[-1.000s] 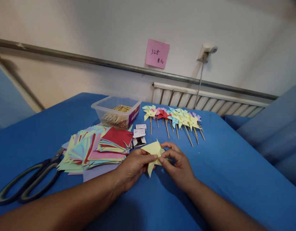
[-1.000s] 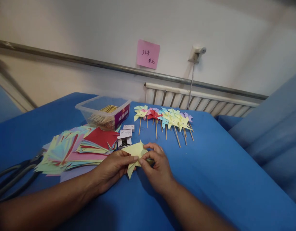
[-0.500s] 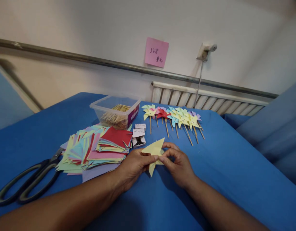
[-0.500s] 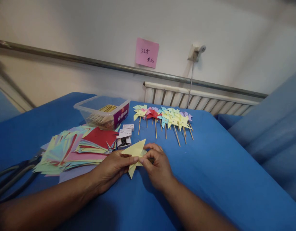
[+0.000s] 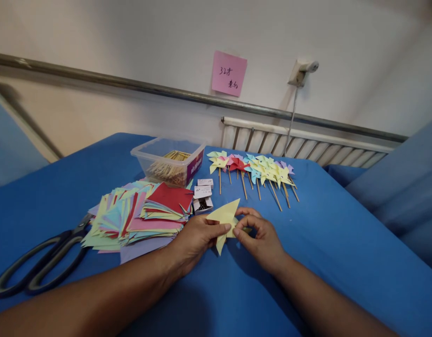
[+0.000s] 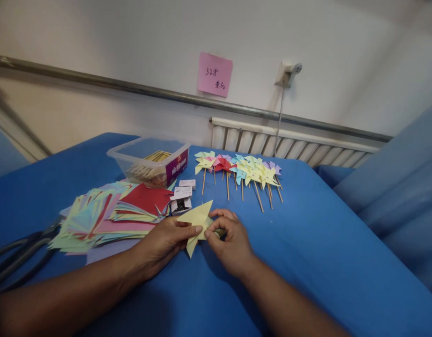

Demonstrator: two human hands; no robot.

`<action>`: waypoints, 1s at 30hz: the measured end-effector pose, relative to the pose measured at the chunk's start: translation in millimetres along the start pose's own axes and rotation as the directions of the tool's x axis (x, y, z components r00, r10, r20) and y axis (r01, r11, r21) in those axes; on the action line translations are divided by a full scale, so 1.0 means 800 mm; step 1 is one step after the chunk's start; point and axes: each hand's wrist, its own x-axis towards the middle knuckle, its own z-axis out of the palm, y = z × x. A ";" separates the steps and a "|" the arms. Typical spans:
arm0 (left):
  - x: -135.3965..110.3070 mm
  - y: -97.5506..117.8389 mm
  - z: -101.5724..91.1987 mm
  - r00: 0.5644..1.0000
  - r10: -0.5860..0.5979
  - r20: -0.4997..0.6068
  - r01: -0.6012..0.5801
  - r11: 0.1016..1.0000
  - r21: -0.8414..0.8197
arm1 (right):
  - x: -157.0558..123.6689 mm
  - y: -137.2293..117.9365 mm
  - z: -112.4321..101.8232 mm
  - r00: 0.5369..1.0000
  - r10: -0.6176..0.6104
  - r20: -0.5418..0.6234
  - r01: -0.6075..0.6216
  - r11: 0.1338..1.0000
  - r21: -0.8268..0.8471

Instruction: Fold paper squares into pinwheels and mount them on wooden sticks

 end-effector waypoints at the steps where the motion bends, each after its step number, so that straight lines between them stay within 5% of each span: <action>1: 0.000 0.000 0.001 1.000 -0.001 -0.003 0.001 1.000 0.004 | 0.000 0.000 0.000 1.000 -0.002 0.001 0.002 1.000 -0.003; 9: 0.000 0.001 0.002 1.000 -0.019 -0.023 0.020 0.999 0.050 | 0.000 0.002 0.001 0.999 0.035 -0.007 -0.035 0.997 0.063; 13: 0.000 0.003 0.000 0.999 -0.043 -0.009 0.044 0.994 0.100 | 0.002 0.000 -0.002 0.989 0.146 -0.027 -0.130 0.941 0.314; 16: -0.003 0.009 0.001 0.993 -0.083 0.089 0.066 0.982 0.174 | 0.003 -0.004 -0.005 0.963 0.244 0.116 -0.269 0.836 0.478; 22: -0.012 0.020 0.003 0.965 -0.132 0.226 0.040 0.927 0.372 | 0.000 -0.007 -0.007 0.898 0.291 0.331 -0.418 0.802 0.428; 30: -0.005 0.010 0.001 0.987 0.016 0.163 -0.086 0.897 0.434 | 0.000 -0.004 0.000 0.890 0.325 0.320 -0.446 0.767 0.461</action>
